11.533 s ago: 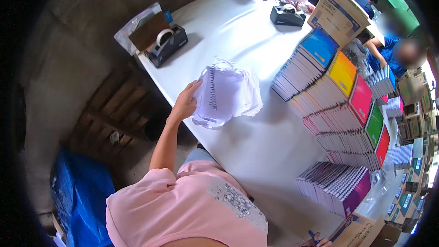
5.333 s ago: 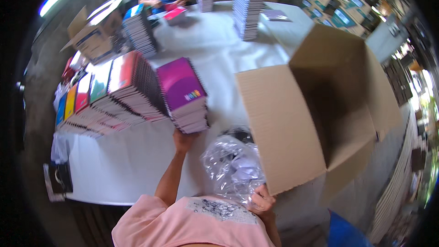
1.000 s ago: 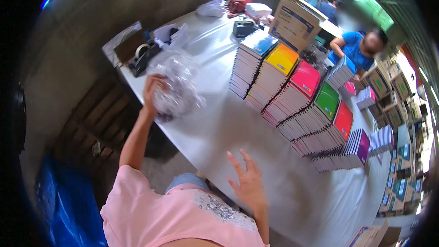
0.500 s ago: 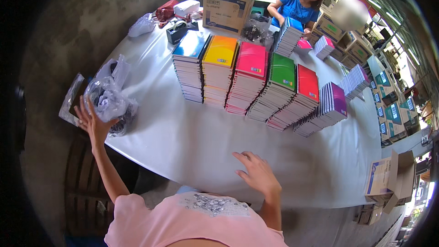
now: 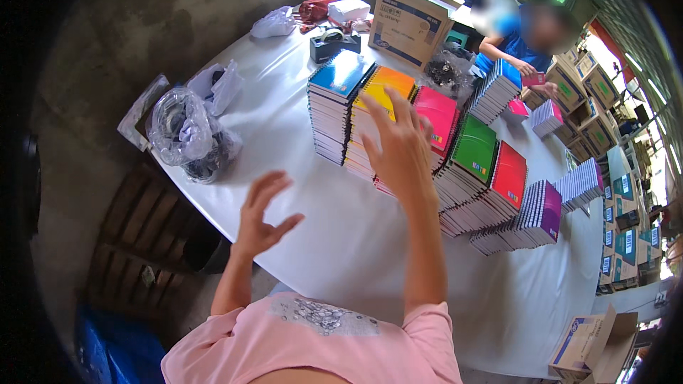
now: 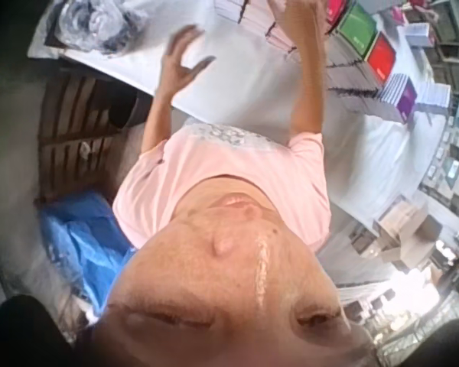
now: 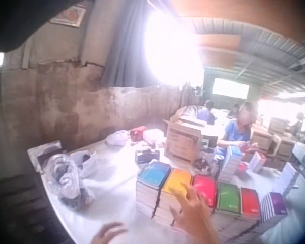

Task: The person sorts and stacks colorful spiral-bound booklets by picking them up and placing them into organized piles on a table.

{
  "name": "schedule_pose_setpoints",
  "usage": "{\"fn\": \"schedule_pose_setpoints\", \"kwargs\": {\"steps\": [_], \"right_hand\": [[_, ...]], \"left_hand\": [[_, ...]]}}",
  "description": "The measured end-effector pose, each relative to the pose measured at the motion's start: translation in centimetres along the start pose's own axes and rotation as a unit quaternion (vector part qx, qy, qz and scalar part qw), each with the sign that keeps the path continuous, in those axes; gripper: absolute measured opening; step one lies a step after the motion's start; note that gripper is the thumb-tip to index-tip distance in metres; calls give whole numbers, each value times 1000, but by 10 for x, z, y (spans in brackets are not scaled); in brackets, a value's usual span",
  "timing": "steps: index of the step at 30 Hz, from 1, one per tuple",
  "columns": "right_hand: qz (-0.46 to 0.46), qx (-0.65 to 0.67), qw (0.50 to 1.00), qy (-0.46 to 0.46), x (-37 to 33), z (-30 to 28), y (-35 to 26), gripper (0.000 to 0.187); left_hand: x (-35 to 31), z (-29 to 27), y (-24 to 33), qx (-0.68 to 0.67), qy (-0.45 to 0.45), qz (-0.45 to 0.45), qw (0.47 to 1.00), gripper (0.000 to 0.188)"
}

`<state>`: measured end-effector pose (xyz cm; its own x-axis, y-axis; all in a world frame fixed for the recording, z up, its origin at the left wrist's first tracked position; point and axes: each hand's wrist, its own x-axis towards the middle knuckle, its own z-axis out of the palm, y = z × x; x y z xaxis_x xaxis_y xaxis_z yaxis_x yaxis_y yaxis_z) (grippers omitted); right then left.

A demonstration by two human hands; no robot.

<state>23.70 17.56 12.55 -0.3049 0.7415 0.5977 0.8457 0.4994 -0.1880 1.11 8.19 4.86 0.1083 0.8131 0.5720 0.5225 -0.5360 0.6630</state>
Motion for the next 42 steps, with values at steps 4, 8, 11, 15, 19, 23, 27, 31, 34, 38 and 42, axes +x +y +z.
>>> {"fn": "schedule_pose_setpoints", "kwargs": {"steps": [4, 8, 11, 15, 19, 23, 27, 31, 34, 38, 42], "right_hand": [[29, -96, 994, -42, 52, 54, 17, 66], [25, -164, 982, -90, 67, 105, 7, 62], [16, -159, 987, 10, 54, 117, 5, 39], [-33, -149, 984, 94, 36, 97, -28, 20], [-114, -38, 988, 100, 10, 48, -73, 22], [-48, 18, 999, -10, 21, 12, -42, 68], [84, -194, 972, -102, 37, 38, 29, 80], [101, -95, 978, -158, 31, 44, 59, 75], [142, -47, 961, -232, 39, 36, 53, 68], [64, -38, 976, -204, 46, 23, 64, 60], [181, 36, 965, -186, 45, 13, 61, 43]], "left_hand": [[3, 34, -10, -140, -82, 34, 986, 44], [2, 47, -36, -421, -107, -152, 888, 47], [30, 36, -43, -572, -100, -308, 753, 59], [82, 30, -70, -789, -160, -357, 473, 81], [107, 18, -85, -872, -105, -377, 294, 76], [108, -1, -76, -782, -210, -302, 503, 67], [103, -3, -69, -815, -162, -353, 430, 64], [90, 4, -73, -797, -165, -399, 422, 55], [80, 13, -73, -768, -157, -459, 417, 51], [77, 24, -68, -791, -141, -452, 388, 53], [80, 37, -57, -784, -121, -444, 417, 55]]}}
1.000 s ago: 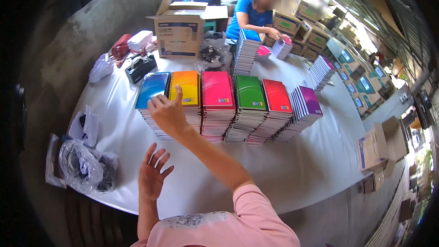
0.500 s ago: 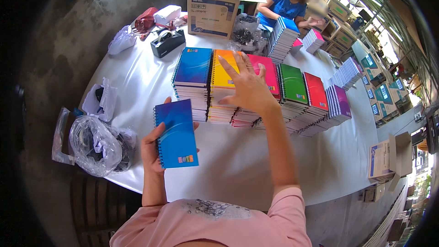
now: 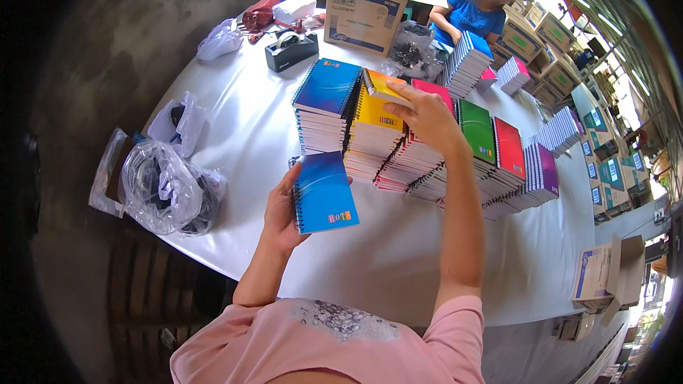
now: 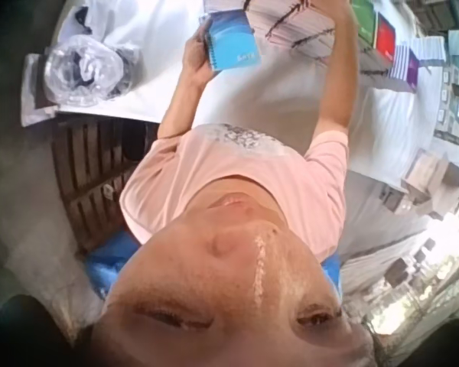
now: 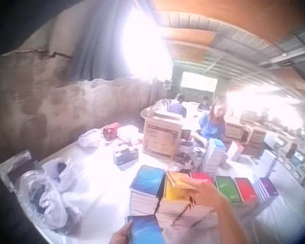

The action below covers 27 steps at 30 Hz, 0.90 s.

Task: The person sorts and stacks colorful spiral-bound booklets by picking them up and placing them into organized piles on a table.

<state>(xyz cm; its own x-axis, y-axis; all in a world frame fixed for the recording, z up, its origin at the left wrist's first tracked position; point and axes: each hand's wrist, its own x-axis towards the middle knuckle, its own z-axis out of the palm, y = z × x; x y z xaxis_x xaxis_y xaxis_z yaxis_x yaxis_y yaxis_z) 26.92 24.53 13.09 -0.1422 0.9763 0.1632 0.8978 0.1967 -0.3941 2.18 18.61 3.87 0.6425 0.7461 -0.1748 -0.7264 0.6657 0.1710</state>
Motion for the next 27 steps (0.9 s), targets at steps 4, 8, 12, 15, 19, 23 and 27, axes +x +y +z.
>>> {"fn": "schedule_pose_setpoints", "kwargs": {"steps": [4, 8, 12, 15, 19, 23, 27], "right_hand": [[-144, -110, 961, 210, -35, 7, -29, 38], [-266, -221, 934, 90, -111, 43, -70, 46], [-220, -52, 972, -68, -120, 22, -64, 72], [-145, -117, 982, 28, -86, -7, -18, 91], [-12, -186, 982, 21, -60, -3, 38, 86], [0, -158, 987, -4, -56, -2, 40, 77], [-84, -52, 995, 31, -52, -17, 48, 61]], "left_hand": [[2, 5, -3, -40, -25, -5, 999, 64], [-6, 17, -14, -71, -47, -8, 996, 56], [-3, -22, -21, -20, -9, -75, 997, 50], [-4, -27, -19, -29, 15, -72, 997, 52], [-4, -21, -22, -14, 9, -58, 998, 52], [-11, -22, -21, -12, 23, -43, 999, 51], [-10, -24, -22, 8, 41, -38, 998, 48]]}}
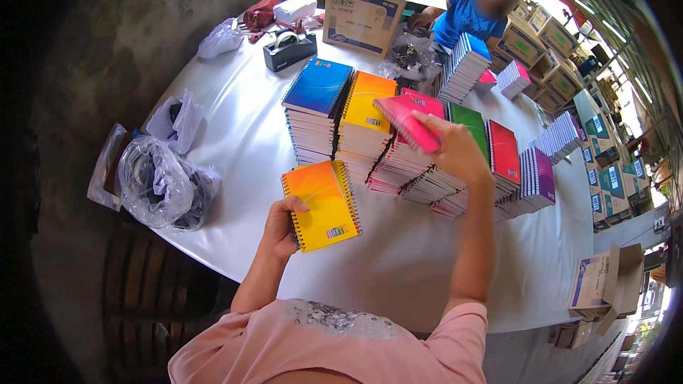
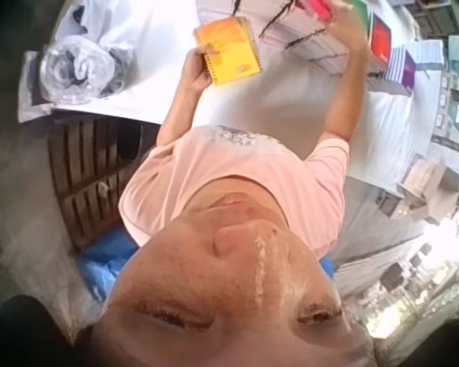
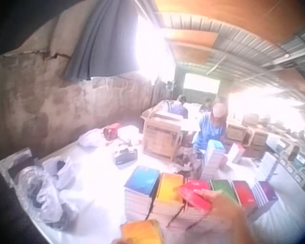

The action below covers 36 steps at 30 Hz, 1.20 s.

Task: The person sorts and stacks colorful spiral-bound booklets by picking them up and placing them into organized piles on a table.

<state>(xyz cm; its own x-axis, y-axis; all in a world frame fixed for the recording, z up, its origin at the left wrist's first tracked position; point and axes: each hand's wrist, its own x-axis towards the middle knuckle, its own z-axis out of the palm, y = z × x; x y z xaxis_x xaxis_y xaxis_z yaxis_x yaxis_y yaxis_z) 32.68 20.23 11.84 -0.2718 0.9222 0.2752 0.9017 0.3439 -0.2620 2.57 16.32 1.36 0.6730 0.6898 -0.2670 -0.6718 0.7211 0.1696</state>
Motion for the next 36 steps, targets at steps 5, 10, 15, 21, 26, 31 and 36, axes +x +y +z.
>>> {"fn": "schedule_pose_setpoints", "kwargs": {"steps": [5, 10, 15, 21, 26, 31, 36], "right_hand": [[118, 25, 976, 181, -9, -10, -55, 48], [-82, -247, 962, 77, -63, 42, -144, 49], [-59, -26, 995, -75, -71, 14, -136, 78], [138, -165, 976, 30, -59, -31, -4, 87], [140, -23, 990, 7, -66, -19, 42, 73], [158, 70, 985, -11, -60, -38, 43, 62], [189, 78, 968, 146, -64, -40, 25, 44]], "left_hand": [[4, 9, -6, 18, 2, 30, 999, 45], [6, 9, -17, -77, -136, 45, 987, 55], [12, -9, -22, -29, -68, 5, 997, 53], [19, -2, -27, -119, -128, -29, 984, 54], [22, -1, -32, -103, -125, -34, 986, 53], [29, 6, -42, -90, -130, -50, 986, 50], [33, 6, -50, -46, -113, -31, 992, 47]]}}
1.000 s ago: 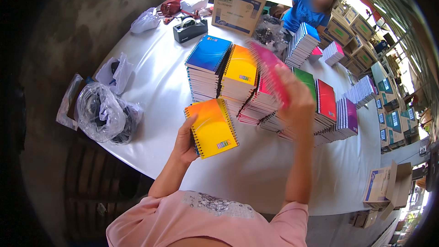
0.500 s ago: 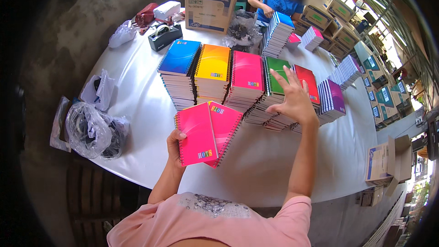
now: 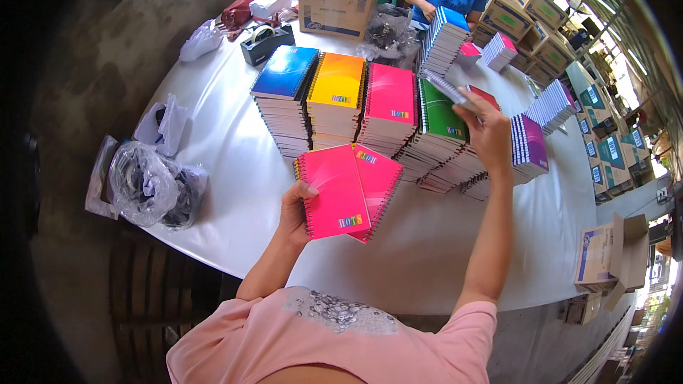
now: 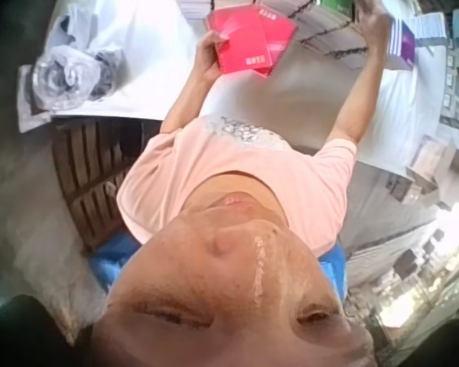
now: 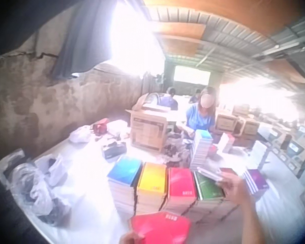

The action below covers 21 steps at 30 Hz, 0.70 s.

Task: The person sorts and stacks colorful spiral-bound booklets by picking them up and placing them into organized piles on a table.

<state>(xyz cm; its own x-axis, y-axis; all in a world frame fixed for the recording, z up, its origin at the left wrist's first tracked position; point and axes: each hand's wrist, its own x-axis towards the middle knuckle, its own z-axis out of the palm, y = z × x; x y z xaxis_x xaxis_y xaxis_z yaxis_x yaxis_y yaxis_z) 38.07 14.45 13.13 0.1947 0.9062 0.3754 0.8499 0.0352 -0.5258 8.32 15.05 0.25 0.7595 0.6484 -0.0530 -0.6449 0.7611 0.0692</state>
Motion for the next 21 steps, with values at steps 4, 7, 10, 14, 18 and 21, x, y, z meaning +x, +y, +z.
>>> {"fn": "schedule_pose_setpoints", "kwargs": {"steps": [4, 7, 10, 14, 18, 21], "right_hand": [[-271, -137, 930, 209, -40, 9, -44, 36], [-300, -205, 929, 61, -93, 40, -83, 40], [-279, -175, 941, -75, -125, 71, -105, 46], [-250, -76, 941, -213, -86, 9, -73, 72], [-50, -219, 974, 39, -32, -29, 15, 72], [6, -128, 991, -30, -32, -31, 88, 66]], "left_hand": [[8, 1, -6, 20, 23, -9, 1000, 47], [9, -4, -15, -31, -12, 48, 998, 50], [7, -16, -15, -40, -44, -68, 996, 52], [6, -19, -29, -9, 17, -57, 998, 55], [6, -19, -34, -37, -10, -69, 997, 56], [13, -15, -33, -34, -37, -68, 996, 55]]}}
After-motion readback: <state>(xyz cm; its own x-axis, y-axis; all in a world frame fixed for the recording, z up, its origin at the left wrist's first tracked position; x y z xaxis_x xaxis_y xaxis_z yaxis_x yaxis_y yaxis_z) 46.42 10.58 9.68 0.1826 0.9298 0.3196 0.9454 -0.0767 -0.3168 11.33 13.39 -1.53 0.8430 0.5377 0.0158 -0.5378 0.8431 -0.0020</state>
